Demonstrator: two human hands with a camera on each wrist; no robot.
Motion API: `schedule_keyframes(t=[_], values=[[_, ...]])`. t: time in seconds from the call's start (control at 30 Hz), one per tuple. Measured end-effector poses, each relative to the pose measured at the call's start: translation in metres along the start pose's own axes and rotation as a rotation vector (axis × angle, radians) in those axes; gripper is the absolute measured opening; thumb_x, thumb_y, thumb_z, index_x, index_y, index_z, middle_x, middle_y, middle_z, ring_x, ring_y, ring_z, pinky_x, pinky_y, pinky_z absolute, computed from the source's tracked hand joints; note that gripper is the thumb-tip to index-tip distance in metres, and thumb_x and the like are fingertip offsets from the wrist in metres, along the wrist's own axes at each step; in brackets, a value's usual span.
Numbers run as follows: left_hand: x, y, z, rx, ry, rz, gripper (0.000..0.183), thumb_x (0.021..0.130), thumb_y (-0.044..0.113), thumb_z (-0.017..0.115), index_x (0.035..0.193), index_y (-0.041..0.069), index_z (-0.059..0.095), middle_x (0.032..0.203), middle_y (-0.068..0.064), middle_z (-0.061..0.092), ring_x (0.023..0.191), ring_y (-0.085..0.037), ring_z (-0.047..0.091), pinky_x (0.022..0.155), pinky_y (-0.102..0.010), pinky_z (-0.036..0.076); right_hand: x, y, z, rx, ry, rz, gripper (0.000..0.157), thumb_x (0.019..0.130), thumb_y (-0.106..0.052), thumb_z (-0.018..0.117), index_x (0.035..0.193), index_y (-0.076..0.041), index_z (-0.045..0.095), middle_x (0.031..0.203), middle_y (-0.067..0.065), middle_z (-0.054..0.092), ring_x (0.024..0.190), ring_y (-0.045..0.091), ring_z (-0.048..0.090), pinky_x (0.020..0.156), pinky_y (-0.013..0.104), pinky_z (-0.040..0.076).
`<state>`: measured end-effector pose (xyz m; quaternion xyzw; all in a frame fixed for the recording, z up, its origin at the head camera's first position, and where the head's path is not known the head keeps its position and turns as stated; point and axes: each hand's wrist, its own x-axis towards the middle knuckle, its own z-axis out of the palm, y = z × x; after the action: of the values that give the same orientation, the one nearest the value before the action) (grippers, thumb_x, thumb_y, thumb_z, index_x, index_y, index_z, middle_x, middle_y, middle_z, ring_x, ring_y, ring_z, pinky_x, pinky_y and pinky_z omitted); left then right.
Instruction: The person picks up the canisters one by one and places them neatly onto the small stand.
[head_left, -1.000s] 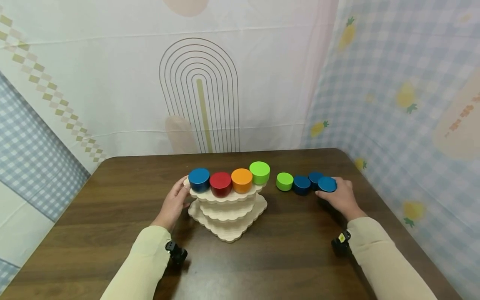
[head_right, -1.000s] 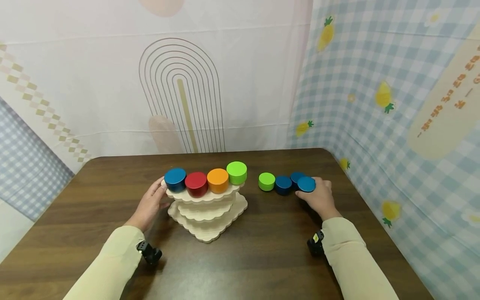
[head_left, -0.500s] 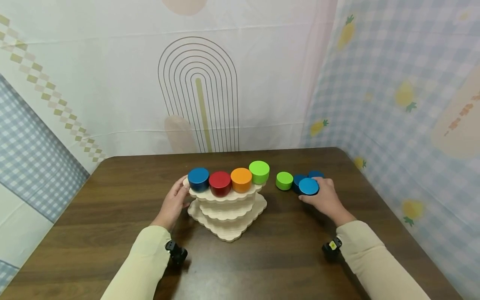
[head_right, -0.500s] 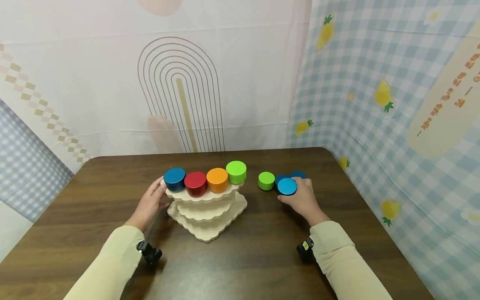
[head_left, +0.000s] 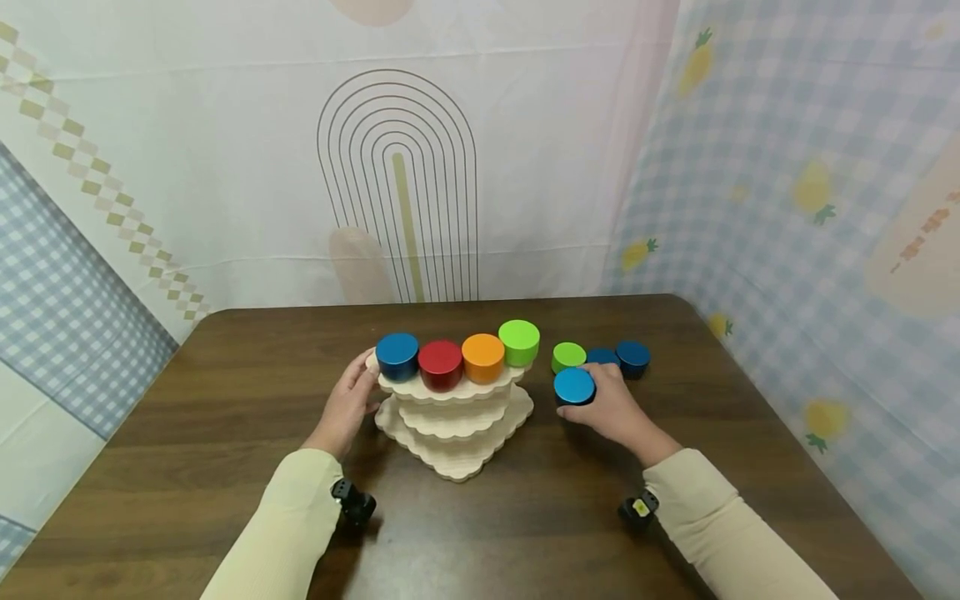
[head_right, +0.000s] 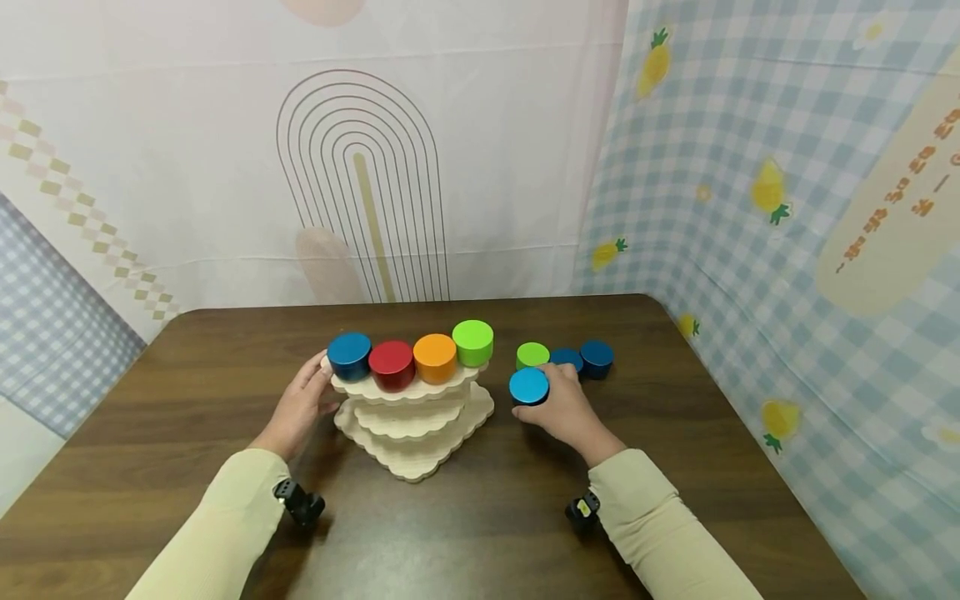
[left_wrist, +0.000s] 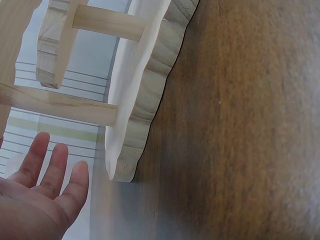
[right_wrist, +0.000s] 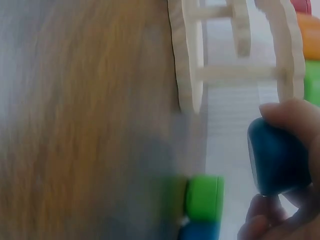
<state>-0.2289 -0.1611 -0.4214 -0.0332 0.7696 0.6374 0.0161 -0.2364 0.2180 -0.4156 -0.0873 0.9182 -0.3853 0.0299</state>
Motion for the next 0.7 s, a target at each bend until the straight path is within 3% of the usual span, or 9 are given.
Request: schedule_keyframes(t=[0.7], values=[[0.001,0.001,0.0,0.031,0.01,-0.008,0.052,0.104,0.04,0.036,0.152,0.02,0.028,0.152,-0.015,0.033,0.132,-0.037,0.038,0.104,-0.057,0.036,-0.001,-0.043,0.036,0.06,-0.081,-0.002,0.063,0.076,-0.022,0.081,0.125,0.002,0.051,0.123,0.02,0.043,0.111,0.033,0.043,0.088,0.049,0.047]])
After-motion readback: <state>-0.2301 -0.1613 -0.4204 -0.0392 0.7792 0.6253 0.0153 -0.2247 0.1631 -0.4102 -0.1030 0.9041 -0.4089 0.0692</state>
